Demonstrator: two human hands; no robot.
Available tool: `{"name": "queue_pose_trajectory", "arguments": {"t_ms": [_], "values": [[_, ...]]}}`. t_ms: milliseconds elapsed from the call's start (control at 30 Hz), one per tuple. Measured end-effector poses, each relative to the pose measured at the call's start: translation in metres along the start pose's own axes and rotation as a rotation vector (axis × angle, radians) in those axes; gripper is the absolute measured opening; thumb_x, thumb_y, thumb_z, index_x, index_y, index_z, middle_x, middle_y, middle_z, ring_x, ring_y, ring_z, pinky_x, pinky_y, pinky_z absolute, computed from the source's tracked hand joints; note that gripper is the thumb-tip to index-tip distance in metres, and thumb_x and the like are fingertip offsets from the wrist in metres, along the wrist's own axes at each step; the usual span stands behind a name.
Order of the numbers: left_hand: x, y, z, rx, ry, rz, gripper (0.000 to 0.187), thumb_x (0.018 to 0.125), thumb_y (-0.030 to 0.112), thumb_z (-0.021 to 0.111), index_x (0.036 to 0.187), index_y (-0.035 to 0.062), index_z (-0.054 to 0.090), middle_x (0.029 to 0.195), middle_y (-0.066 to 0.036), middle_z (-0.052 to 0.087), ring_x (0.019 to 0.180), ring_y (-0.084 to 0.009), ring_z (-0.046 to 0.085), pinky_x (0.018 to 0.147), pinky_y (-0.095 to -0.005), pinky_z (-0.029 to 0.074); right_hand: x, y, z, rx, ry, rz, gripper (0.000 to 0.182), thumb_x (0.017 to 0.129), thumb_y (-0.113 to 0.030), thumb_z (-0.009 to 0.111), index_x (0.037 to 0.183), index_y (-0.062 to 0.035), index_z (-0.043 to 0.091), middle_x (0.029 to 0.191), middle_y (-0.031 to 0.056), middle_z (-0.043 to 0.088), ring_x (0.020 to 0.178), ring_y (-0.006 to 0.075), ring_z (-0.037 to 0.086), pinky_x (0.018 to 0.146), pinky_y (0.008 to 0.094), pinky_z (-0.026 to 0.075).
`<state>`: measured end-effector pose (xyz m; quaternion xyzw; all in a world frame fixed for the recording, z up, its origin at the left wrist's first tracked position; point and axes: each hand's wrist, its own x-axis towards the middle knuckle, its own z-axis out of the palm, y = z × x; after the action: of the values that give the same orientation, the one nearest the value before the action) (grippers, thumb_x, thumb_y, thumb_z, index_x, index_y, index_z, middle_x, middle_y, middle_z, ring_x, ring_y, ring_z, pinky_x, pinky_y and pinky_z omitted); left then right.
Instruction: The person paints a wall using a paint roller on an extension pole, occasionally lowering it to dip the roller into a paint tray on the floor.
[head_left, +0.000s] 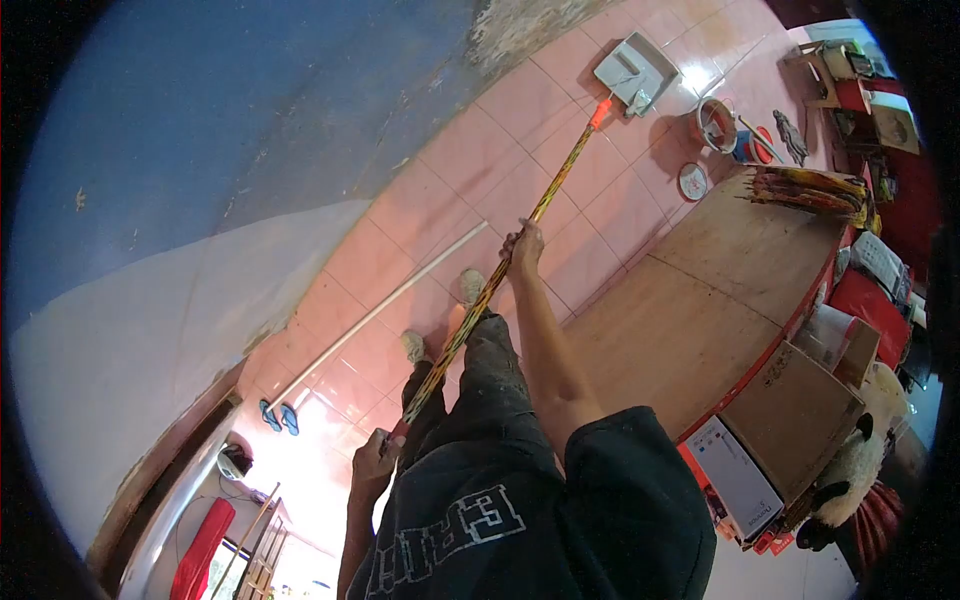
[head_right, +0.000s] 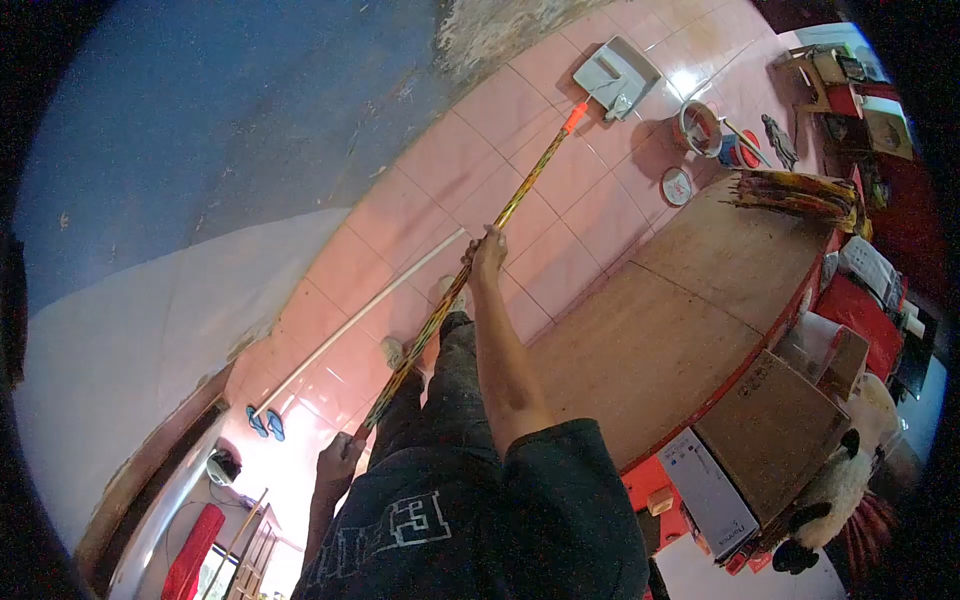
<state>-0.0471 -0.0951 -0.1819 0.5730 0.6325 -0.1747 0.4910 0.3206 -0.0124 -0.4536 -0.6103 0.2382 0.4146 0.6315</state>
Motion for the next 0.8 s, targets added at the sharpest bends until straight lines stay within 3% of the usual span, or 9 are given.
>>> {"name": "queue_pose_trajectory", "arguments": {"t_ms": [233,300,600,800], "values": [[0.0,-0.008,-0.005,-0.004,-0.029,-0.021,0.036,0.094,0.037,0.061,0.092,0.0009,0.057,0.067,-0.018,0.058,0.062,-0.031,0.059,0.059,-0.0399,0.045,-0.013,-0.002,0.004,-0.015,0.018,-0.014,0.028,0.099,-0.033,0.042,0.11,-0.0086,0.049,0.063,0.0022,0.044,0.046,0.0113,0.04,0.041,0.0264,0.034],[0.005,-0.012,-0.004,-0.035,0.013,0.079,0.036,0.094,0.036,0.062,0.093,0.0007,0.057,0.067,-0.018,0.057,0.06,-0.0307,0.058,0.058,-0.0399,0.045,-0.01,-0.011,0.009,0.036,-0.01,-0.009,0.028,0.099,-0.034,0.042,0.11,-0.0082,0.049,0.063,0.0021,0.044,0.047,0.0111,0.04,0.041,0.0259,0.034],[0.032,0.035,-0.008,0.005,-0.016,0.106,0.033,0.096,0.034,0.06,0.093,0.0007,0.056,0.065,-0.018,0.056,0.058,-0.0315,0.058,0.056,-0.0404,0.044,0.034,-0.039,0.021,0.027,0.002,-0.022,0.032,0.101,-0.035,0.04,0.112,-0.0061,0.049,0.064,0.002,0.043,0.047,0.0115,0.038,0.043,0.027,0.034],[0.025,0.029,-0.01,0.046,-0.046,0.091,0.033,0.096,0.034,0.06,0.093,0.001,0.056,0.064,-0.018,0.056,0.058,-0.0337,0.058,0.056,-0.0413,0.044,0.03,-0.029,0.015,-0.003,0.025,0.003,0.033,0.101,-0.035,0.041,0.112,-0.0051,0.049,0.064,0.0028,0.044,0.046,0.0122,0.038,0.043,0.0277,0.035]]}}
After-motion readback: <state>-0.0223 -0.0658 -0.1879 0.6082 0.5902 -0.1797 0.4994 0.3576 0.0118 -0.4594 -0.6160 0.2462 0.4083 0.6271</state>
